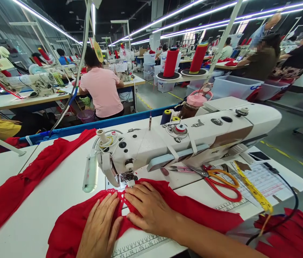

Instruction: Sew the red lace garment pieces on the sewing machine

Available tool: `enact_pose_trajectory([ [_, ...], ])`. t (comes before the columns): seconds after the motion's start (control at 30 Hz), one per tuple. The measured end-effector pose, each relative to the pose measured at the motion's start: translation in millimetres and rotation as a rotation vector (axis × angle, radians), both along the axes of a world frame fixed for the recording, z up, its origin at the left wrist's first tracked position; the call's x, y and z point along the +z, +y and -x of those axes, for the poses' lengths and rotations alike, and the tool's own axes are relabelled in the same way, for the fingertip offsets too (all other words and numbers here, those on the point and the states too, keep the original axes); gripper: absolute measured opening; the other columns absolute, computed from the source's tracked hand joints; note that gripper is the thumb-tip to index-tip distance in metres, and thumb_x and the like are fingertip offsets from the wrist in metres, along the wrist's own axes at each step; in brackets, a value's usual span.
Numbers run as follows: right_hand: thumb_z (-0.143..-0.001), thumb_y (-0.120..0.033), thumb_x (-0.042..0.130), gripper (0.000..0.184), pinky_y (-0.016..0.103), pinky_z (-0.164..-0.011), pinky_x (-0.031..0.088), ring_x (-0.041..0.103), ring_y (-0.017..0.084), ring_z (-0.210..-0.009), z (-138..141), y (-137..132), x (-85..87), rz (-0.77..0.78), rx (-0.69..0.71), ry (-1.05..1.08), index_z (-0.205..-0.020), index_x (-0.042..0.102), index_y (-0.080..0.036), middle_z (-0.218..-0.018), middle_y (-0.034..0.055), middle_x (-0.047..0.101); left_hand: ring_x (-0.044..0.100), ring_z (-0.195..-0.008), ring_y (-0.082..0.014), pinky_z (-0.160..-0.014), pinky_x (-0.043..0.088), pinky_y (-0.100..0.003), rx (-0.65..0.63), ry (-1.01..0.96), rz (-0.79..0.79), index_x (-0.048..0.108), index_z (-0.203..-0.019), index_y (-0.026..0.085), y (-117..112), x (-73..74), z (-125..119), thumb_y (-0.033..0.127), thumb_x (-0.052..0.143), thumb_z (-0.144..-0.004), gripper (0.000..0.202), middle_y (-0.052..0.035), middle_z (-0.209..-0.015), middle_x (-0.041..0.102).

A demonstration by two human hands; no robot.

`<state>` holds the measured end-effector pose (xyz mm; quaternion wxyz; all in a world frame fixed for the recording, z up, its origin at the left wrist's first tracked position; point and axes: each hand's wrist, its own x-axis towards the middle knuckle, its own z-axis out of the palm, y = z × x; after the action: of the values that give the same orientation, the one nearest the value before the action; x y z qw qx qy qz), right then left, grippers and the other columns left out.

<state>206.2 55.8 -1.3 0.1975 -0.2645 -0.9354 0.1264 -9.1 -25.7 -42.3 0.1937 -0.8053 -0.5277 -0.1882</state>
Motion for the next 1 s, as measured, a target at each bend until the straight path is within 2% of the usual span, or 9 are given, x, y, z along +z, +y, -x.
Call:
enact_pose_trajectory([
  [0.1,-0.096,-0.04,0.059,0.043,0.043,-0.114,0.033,0.055,0.023,-0.125,-2,0,-1.4,0.014,-0.001,0.0,-0.134,0.057,-0.02,-0.134,0.0087,0.064,0.048,-0.135,-0.0235,-0.12,0.022,-0.04,0.022,-0.008,0.023,0.051,-0.141,0.01,-1,-0.9,2,0.029,0.051,-0.097,0.048,-0.0085,-0.143,0.059],
  [0.2,-0.093,-0.047,0.062,0.052,0.046,-0.115,0.031,0.055,0.025,-0.125,-4,1,-3.9,0.06,-0.017,-0.012,-0.137,0.055,-0.02,-0.133,0.0094,0.064,0.047,-0.135,-0.0238,-0.12,0.019,-0.039,0.005,-0.006,0.04,0.05,-0.142,0.011,0,1.3,3,0.034,0.054,-0.096,0.052,-0.0072,-0.145,0.058],
  [0.3,-0.089,-0.053,0.066,0.064,0.05,-0.116,0.03,0.054,0.029,-0.126,-5,3,-4.0,0.124,-0.024,-0.071,-0.141,0.053,-0.018,-0.132,0.0118,0.064,0.048,-0.134,-0.0245,-0.118,0.022,-0.04,0.005,-0.006,0.055,0.05,-0.143,0.013,1,3.6,6,0.039,0.057,-0.094,0.056,-0.0065,-0.145,0.057],
  [0.47,-0.087,-0.058,0.066,0.068,0.053,-0.115,0.031,0.053,0.034,-0.125,-6,5,-3.0,0.183,-0.028,-0.115,-0.139,0.055,-0.015,-0.123,0.0145,0.067,0.051,-0.13,-0.0248,-0.114,0.029,-0.04,0.002,-0.01,0.056,0.052,-0.14,0.013,2,5.7,10,0.043,0.058,-0.092,0.057,-0.0076,-0.14,0.062],
  [0.63,-0.089,-0.066,0.06,0.07,0.053,-0.115,0.03,0.054,0.033,-0.123,-8,6,-8.6,0.19,-0.036,-0.055,-0.138,0.056,-0.018,-0.116,0.0129,0.068,0.052,-0.128,-0.0254,-0.109,0.032,-0.041,-0.01,0.004,0.052,0.053,-0.138,0.011,3,7.4,10,0.044,0.058,-0.092,0.057,-0.0098,-0.134,0.065],
  [1.0,-0.089,-0.066,0.06,0.068,0.051,-0.115,0.031,0.053,0.032,-0.125,-8,4,-10.9,0.173,-0.044,-0.039,-0.138,0.056,-0.018,-0.118,0.013,0.068,0.051,-0.131,-0.025,-0.111,0.031,-0.041,0.002,-0.008,0.057,0.051,-0.14,0.01,1,6.8,9,0.044,0.057,-0.093,0.058,-0.0098,-0.137,0.063],
])
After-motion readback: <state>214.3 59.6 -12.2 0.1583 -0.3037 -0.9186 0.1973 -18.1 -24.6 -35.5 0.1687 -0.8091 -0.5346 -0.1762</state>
